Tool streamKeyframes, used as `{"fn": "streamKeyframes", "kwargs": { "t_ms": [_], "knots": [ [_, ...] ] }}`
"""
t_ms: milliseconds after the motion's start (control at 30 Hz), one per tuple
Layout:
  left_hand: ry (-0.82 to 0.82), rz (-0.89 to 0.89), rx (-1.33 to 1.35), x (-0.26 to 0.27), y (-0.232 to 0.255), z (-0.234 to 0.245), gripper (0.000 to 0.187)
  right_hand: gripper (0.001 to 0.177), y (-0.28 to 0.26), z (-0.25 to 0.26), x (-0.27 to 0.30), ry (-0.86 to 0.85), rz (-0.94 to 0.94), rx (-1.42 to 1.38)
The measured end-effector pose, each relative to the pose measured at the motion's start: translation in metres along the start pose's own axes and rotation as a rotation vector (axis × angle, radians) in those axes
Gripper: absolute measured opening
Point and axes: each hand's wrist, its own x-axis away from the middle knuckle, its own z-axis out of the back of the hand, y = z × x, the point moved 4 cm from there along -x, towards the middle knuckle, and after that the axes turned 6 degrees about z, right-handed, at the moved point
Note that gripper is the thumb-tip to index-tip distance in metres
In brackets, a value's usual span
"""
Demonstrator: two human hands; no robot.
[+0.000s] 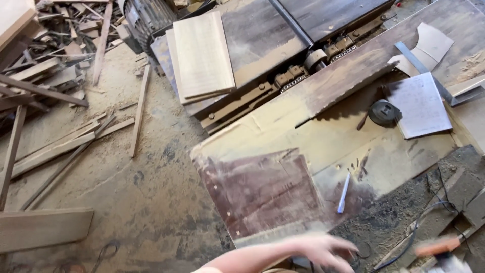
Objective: The person uses an angle grinder with a sanding disc to smooth the edges and surface of a rectangular wooden board. They hold the board with one hand and operate the tool with the other, moving the grinder along the edges and across the face. After sanding, the person wipes the board with a cloth and briefly inspects it.
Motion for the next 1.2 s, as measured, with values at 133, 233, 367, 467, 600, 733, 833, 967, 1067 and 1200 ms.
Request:
{"fn": "streamKeyframes", "kwargs": {
  "t_ms": [133,233,367,467,600,733,833,967,1067,1200],
  "knots": [
    [-0.069,-0.169,0.213,-0.089,-0.038,-0.09,0.076,0.04,-0.036,-0.047,-0.02,-0.051,-0.015,0.026],
    [0.221,-0.047,0.124,-0.058,0.019,-0.077,0.068,0.04,-0.067,-0.058,-0.019,-0.009,-0.021,0.007],
    [0.744,-0.391,0.302,-0.04,0.033,-0.06,0.061,0.049,-0.1,-0.09,-0.03,-0.384,0.272,0.218],
    [1.153,-0.184,0.176,-0.031,0.012,-0.044,0.08,0.046,-0.086,-0.046,-0.037,-0.458,0.294,0.426],
    [1.373,0.465,0.148,-0.008,0.001,-0.031,0.077,0.028,-0.069,0.021,-0.052,-0.393,0.09,0.449],
    [1.297,0.701,0.116,-0.012,-0.005,-0.018,0.086,0.024,-0.097,0.061,-0.065,-0.275,-0.037,0.476],
    [1.314,0.785,0.103,-0.03,-0.023,0.005,0.084,0.018,-0.085,0.089,-0.096,-0.106,0.081,0.281],
    [1.361,0.727,0.077,-0.06,-0.01,0.036,0.089,0.032,-0.149,0.07,-0.098,-0.022,-0.162,0.311],
    [1.414,0.602,0.07,-0.086,-0.02,0.063,0.09,0.032,-0.146,0.077,-0.141,0.036,-0.077,0.223],
    [1.567,0.35,-0.097,-0.11,-0.005,0.083,0.094,0.034,-0.17,0.077,-0.196,0.086,0.039,0.076]
  ]
}}
